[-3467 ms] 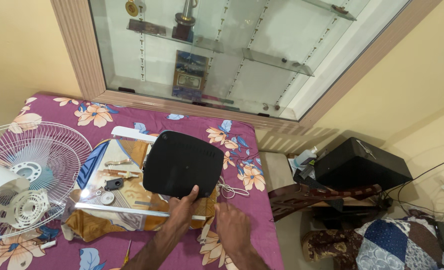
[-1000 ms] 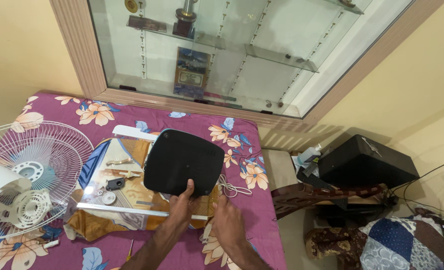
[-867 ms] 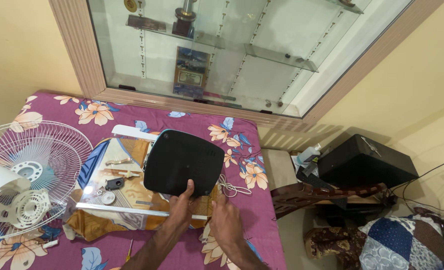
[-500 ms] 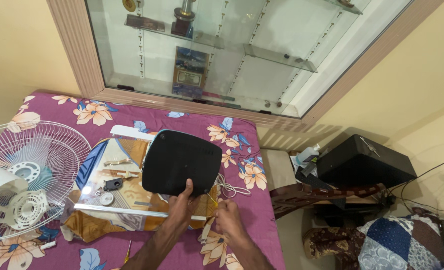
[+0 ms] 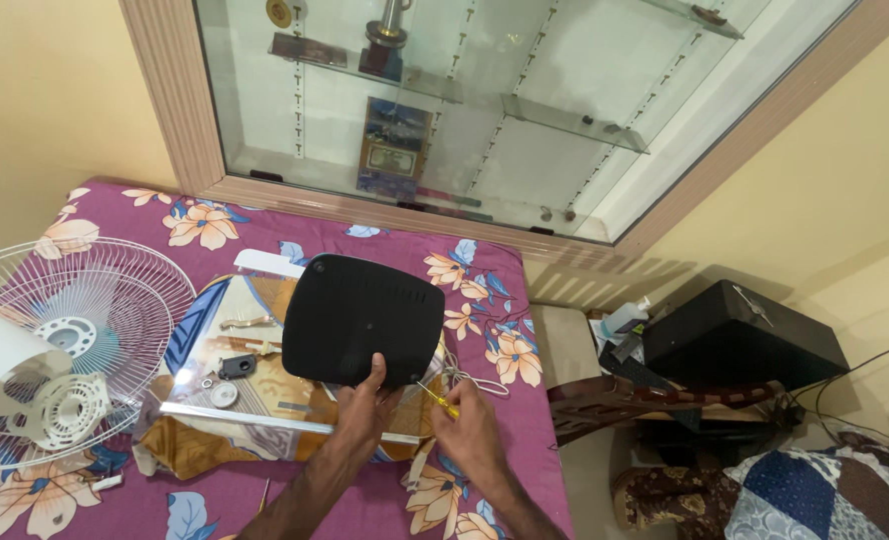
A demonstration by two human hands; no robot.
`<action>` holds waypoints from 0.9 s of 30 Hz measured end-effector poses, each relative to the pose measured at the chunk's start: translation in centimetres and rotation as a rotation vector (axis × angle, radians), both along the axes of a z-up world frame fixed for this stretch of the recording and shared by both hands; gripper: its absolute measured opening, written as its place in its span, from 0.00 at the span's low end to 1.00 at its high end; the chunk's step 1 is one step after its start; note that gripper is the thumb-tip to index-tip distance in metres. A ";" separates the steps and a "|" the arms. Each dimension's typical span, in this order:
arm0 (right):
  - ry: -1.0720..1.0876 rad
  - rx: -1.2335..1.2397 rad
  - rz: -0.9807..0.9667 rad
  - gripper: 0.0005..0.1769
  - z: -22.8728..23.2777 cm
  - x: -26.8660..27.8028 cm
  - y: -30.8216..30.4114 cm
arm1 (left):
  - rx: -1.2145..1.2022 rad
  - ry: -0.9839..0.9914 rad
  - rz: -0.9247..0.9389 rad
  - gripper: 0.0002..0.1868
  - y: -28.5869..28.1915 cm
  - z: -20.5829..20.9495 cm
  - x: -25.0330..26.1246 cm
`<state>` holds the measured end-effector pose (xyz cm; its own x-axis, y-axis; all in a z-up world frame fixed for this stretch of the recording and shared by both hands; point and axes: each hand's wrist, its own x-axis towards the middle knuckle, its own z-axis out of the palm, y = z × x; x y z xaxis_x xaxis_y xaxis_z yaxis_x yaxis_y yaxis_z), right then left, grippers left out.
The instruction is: The person assembles an electric fan on a table. They handle the fan motor housing, attach the black rear cover, and use a screwdriver to secure screws. The fan cage and blades remain disassembled on the table.
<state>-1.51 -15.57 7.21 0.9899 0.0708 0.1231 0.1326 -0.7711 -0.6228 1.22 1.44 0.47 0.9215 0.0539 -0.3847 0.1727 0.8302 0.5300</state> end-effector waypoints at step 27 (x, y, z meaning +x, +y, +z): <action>0.153 -0.109 -0.122 0.27 0.7 0.0 2.2 | -0.045 0.048 0.023 0.34 -0.3 -1.7 0.9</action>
<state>-1.49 -13.42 7.93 0.9985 -0.0458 -0.0308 -0.0551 -0.8394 -0.5407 2.13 1.11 -1.21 0.9007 0.0567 -0.4307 0.1772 0.8573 0.4834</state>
